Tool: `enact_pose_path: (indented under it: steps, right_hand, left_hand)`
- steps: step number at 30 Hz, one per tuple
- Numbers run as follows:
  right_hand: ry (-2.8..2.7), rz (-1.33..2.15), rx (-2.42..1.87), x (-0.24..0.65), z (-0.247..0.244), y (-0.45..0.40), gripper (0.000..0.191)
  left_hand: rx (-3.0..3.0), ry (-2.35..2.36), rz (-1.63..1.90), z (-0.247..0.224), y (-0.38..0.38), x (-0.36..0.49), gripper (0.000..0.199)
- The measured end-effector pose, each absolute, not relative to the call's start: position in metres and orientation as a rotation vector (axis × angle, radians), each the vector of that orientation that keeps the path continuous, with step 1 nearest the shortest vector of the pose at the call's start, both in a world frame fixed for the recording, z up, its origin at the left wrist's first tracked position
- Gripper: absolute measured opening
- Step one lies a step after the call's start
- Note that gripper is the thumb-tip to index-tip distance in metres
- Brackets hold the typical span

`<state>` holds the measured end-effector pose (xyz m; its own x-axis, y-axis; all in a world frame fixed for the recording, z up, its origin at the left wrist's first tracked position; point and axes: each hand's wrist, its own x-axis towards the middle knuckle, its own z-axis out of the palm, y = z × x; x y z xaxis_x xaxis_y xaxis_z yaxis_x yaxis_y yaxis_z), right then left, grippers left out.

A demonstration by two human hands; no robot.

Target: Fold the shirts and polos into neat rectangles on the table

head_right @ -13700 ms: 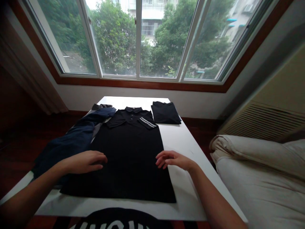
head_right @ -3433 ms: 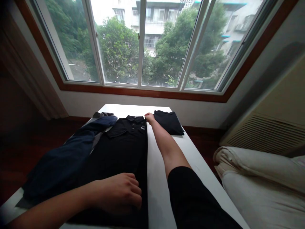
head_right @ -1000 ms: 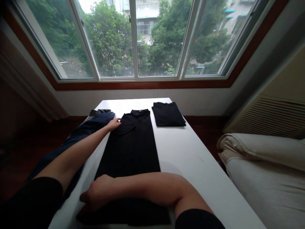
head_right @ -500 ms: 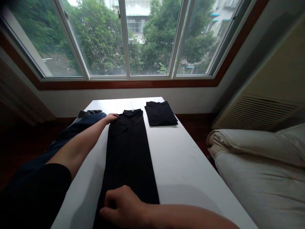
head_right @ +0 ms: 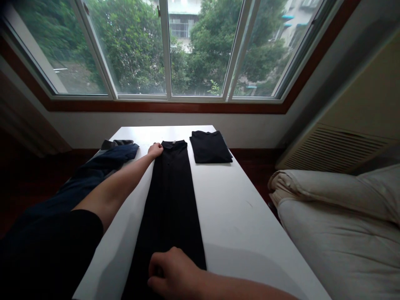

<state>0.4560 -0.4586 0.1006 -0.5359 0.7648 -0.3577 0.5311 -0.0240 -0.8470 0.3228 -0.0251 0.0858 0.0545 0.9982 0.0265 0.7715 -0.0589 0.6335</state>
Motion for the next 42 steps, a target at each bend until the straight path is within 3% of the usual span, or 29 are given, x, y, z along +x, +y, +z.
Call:
enact_pose_path:
  steps: [12,20,27,30,37,42]
  right_hand:
    - [-2.237,1.463,-1.287,0.452,0.110,-0.455,0.015]
    - [-2.324,1.385,-1.326,0.462,0.118,-0.450,0.034]
    - [-2.335,1.167,-1.329,0.463,0.102,-0.446,0.017]
    - [-2.353,1.149,-1.311,0.462,0.094,-0.447,0.014]
    - [-2.152,1.350,-1.182,0.461,0.087,-0.449,0.025]
    - [-1.756,1.873,-1.263,0.456,0.082,-0.449,0.031]
  left_hand:
    - [2.040,2.022,0.583,0.056,-0.025,0.310,0.032]
    - [2.210,1.988,0.565,0.043,-0.030,0.317,0.041]
    - [2.216,2.202,0.547,0.034,-0.042,0.293,0.049]
    - [2.204,2.183,0.413,0.034,-0.042,0.287,0.039]
    - [2.166,2.159,0.431,0.043,-0.038,0.279,0.037]
    - [2.079,2.191,0.384,0.045,-0.039,0.277,0.036]
